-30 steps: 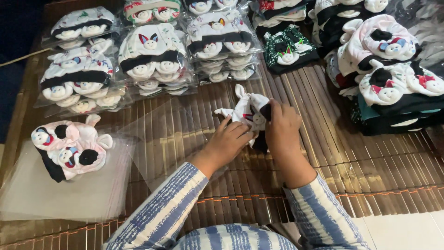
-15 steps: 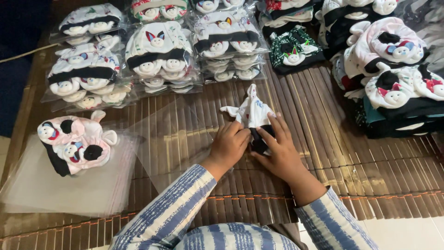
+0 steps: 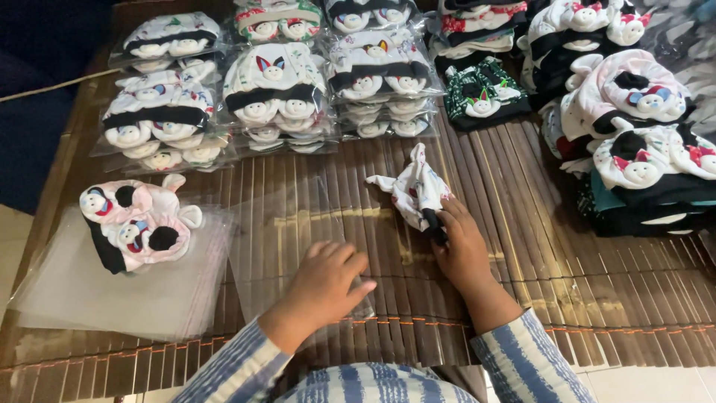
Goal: Packaging small fabric hats and socks into clear plastic bags
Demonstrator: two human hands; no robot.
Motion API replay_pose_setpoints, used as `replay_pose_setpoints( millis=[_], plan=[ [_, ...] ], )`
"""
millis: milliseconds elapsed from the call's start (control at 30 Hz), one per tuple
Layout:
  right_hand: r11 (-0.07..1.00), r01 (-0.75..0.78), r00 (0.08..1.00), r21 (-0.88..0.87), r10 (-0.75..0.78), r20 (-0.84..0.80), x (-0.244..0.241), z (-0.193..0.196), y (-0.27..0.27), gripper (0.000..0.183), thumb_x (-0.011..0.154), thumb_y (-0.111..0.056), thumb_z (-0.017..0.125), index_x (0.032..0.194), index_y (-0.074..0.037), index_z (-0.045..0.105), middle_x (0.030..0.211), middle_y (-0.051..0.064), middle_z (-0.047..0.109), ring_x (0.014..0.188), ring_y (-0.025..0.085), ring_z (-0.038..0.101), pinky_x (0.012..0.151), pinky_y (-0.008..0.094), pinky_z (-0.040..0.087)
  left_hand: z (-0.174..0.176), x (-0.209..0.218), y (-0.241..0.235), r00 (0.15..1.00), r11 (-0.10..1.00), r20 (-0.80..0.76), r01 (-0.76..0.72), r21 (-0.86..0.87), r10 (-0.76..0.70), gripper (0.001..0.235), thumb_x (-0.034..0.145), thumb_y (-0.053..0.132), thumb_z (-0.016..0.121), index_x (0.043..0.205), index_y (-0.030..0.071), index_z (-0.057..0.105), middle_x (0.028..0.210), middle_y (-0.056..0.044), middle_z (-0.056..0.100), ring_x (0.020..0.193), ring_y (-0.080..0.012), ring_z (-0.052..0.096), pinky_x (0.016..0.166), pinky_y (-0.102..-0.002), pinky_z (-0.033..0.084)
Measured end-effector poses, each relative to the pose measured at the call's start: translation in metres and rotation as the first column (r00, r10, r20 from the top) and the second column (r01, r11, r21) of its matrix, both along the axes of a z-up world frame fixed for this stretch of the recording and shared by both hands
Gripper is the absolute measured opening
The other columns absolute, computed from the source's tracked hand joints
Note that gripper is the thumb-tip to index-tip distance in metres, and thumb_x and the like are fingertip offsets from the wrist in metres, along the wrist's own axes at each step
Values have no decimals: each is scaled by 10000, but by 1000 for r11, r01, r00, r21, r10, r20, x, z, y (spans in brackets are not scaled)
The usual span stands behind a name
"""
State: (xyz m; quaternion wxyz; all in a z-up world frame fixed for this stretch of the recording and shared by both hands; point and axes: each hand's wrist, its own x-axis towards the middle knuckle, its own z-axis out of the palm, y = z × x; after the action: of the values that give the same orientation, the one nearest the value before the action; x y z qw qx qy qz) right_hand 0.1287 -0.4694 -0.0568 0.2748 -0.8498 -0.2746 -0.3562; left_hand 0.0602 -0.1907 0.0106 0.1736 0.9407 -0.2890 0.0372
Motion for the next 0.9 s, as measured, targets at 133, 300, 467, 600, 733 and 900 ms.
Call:
replay_pose_setpoints(
  millis=[133,300,467,600,733,900],
  plan=[
    [1000,-17,988,7,17,-156,-9,10,2,529,727,27,717,1224,1,538,1434,199,560,1392,416,517,1127,471,447,-22,-40,37,985,969,-105,-107,223,133,596,835,531,747,1226,105,602,1154,-125,566,1114,-335,518,1133,-609,262],
    [998,-39,984,54,47,-173,-10,11,2,569,720,71,711,1255,20,524,1414,218,569,1381,433,529,1125,473,450,-40,-53,52,992,991,-84,-80,106,90,748,800,511,780,1393,115,554,1465,-162,433,1383,-366,360,1157,-653,175],
    [999,33,990,35,-28,-135,-1,-9,-6,537,763,4,764,1259,29,562,1365,231,609,1311,422,579,1084,478,483,-48,-27,35,997,989,-2,-80,123,80,854,779,576,776,1437,115,488,1524,-204,411,1438,-407,333,1141,-630,232],
    [997,72,990,10,-71,-125,0,-13,-11,515,776,-51,824,1227,67,603,1292,264,647,1243,440,613,1051,493,517,-56,-5,27,998,990,-3,-61,125,62,656,829,473,757,1337,101,575,1501,-193,480,1429,-410,399,1131,-685,272],
    [997,82,992,-10,-83,-96,4,-22,-16,539,806,-94,818,1274,46,590,1337,247,625,1276,407,597,1071,463,497,-59,-1,25,995,991,45,-92,94,88,455,859,400,725,1230,149,646,1468,-142,532,1389,-367,463,1116,-687,296],
    [995,101,988,3,-100,-115,5,-27,-17,549,784,-95,836,1263,38,604,1345,235,634,1275,391,607,1088,446,491,-79,3,25,930,994,352,-113,-2,107,362,798,359,676,1118,194,721,932,-58,600,922,-273,618,908,-514,476]
  ],
)
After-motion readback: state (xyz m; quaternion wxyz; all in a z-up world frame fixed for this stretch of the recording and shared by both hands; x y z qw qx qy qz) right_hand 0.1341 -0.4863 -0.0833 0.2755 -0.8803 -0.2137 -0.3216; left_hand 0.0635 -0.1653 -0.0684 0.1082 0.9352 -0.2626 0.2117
